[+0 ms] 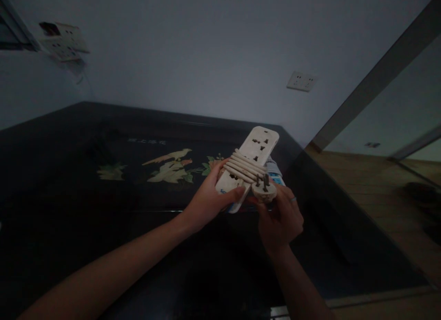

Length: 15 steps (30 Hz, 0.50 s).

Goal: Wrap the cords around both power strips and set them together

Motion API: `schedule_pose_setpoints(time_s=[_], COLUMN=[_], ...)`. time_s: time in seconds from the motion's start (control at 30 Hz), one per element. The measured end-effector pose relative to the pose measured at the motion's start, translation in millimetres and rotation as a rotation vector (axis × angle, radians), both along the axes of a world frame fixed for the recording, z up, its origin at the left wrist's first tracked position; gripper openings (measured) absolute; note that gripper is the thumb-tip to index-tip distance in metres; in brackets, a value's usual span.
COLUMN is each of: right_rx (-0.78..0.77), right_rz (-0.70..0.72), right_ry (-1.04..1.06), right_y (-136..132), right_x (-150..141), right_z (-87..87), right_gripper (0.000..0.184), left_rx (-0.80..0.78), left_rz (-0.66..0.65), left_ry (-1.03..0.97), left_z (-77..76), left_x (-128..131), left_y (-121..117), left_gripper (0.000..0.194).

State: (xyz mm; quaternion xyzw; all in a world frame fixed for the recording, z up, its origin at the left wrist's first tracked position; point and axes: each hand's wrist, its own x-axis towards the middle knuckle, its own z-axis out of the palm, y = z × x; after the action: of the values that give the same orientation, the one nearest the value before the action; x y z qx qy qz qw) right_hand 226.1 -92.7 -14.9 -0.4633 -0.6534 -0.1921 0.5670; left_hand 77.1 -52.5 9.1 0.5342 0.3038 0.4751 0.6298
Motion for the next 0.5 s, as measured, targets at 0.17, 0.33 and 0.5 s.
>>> schedule_pose_setpoints(time_s=[0.17, 0.33, 0.5], right_rx=[0.011, 0.024, -0.026], right_rz=[0.03, 0.177, 0.116], right_ry=[-0.019, -0.148, -0.201], right_y=[-2.4, 4.0, 5.9], right_x=[2.1, 3.7, 5.1], right_z=[-7.3, 0.1, 8.6], right_gripper=[0.055, 0.054, 0.052], left_rx=[0.044, 0.078, 0.121], left_rz=[0.032, 0.054, 0.076], left_ry=[0.011, 0.026, 0.054], left_z=[-0.7, -3.8, -5.3], left_x=[0.6, -1.3, -1.9], left_y=[1.4, 6.8, 7.8], left_gripper=[0.067, 0.064, 0.066])
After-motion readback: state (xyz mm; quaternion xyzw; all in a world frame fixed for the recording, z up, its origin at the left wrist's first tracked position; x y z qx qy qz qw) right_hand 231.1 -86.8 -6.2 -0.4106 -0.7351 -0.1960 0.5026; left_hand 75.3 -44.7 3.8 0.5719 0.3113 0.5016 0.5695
